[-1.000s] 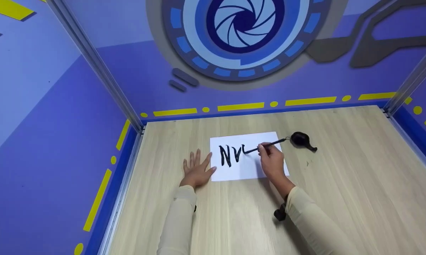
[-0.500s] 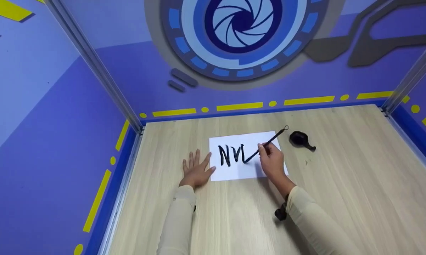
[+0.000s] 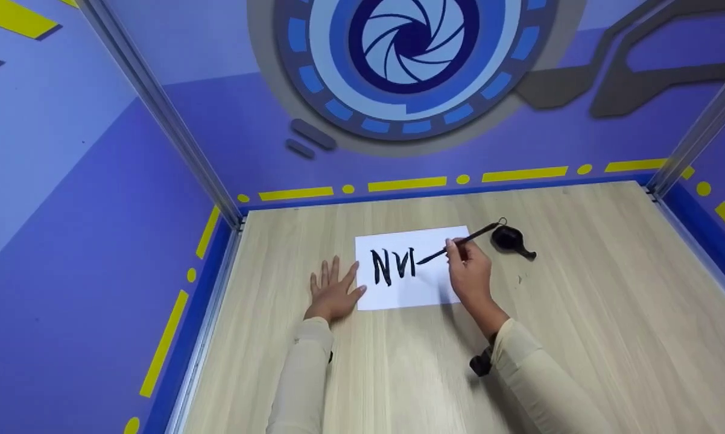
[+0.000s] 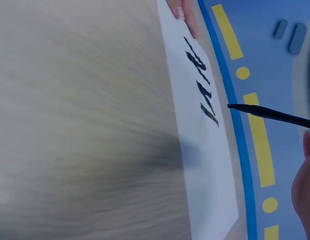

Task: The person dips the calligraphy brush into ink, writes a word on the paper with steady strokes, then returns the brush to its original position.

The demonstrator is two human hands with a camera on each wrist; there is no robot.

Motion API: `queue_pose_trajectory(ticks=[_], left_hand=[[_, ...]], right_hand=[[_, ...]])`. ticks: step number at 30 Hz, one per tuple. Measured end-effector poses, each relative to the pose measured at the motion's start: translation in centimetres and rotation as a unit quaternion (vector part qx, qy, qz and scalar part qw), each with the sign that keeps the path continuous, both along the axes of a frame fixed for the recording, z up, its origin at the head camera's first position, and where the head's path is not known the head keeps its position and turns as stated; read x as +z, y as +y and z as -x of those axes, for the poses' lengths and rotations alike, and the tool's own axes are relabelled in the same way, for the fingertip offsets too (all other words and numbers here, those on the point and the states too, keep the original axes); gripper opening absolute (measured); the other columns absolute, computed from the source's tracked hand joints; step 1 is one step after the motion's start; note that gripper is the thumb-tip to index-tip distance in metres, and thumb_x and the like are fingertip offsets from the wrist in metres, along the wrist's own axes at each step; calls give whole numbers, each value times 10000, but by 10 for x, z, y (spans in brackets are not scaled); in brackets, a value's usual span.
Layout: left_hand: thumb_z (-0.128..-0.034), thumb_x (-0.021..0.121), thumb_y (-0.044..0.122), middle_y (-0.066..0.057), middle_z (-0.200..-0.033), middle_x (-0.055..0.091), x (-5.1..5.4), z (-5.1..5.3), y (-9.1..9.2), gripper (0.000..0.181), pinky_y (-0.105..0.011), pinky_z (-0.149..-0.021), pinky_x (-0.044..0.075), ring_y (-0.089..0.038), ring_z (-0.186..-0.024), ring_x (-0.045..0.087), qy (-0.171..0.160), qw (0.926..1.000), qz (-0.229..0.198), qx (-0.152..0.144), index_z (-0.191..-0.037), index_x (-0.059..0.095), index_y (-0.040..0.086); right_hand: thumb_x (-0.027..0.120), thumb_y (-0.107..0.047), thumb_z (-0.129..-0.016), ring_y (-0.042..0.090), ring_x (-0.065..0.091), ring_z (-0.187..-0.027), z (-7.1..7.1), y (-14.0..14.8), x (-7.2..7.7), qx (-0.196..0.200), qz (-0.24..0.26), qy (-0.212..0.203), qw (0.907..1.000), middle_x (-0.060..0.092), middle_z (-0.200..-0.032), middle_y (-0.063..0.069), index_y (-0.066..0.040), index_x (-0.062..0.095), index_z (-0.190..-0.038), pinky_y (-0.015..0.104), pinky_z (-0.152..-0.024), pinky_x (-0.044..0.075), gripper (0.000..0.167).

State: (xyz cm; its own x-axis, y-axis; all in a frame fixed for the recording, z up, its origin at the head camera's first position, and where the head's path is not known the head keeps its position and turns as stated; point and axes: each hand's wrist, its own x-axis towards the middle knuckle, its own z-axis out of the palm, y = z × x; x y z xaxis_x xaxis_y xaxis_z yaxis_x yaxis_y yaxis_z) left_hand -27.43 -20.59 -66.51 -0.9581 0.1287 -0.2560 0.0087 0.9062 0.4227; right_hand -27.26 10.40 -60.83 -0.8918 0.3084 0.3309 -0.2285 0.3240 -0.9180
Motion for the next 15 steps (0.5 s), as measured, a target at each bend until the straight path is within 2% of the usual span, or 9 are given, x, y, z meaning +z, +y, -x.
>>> queue_pose_trajectory(ticks=[6,11,15], left_hand=[[-1087,412,637,-68,-1827,-131,3,-1,0,701,-672,-1317,-158,-381,-1681,-203,-66,10000,-10,8,-1708,158,433],[-1096,421,606,-93,-1829,-108,6,-2,0,697,-678,-1317,-150,-397,-1683,-184,-52,10000,-63,-20,-1715,176,396],[-1096,421,603,-90,-1829,-111,4,0,0,696,-680,-1317,-149,-400,-1684,-182,-56,10000,-9,-10,-1714,174,399]], right_hand=[[693,-222,-1053,90,645,-743,-1,3,-1,52,33,-13,10000,723,-844,101,-24,741,-1013,169,-640,517,207],[700,-208,-1046,60,640,-732,0,4,-3,-4,41,11,10000,723,-839,82,-28,743,-1006,159,-645,524,189],[704,-209,-1044,59,645,-736,2,4,-5,0,99,-10,10000,724,-839,85,-29,745,-1005,156,-649,530,189]])
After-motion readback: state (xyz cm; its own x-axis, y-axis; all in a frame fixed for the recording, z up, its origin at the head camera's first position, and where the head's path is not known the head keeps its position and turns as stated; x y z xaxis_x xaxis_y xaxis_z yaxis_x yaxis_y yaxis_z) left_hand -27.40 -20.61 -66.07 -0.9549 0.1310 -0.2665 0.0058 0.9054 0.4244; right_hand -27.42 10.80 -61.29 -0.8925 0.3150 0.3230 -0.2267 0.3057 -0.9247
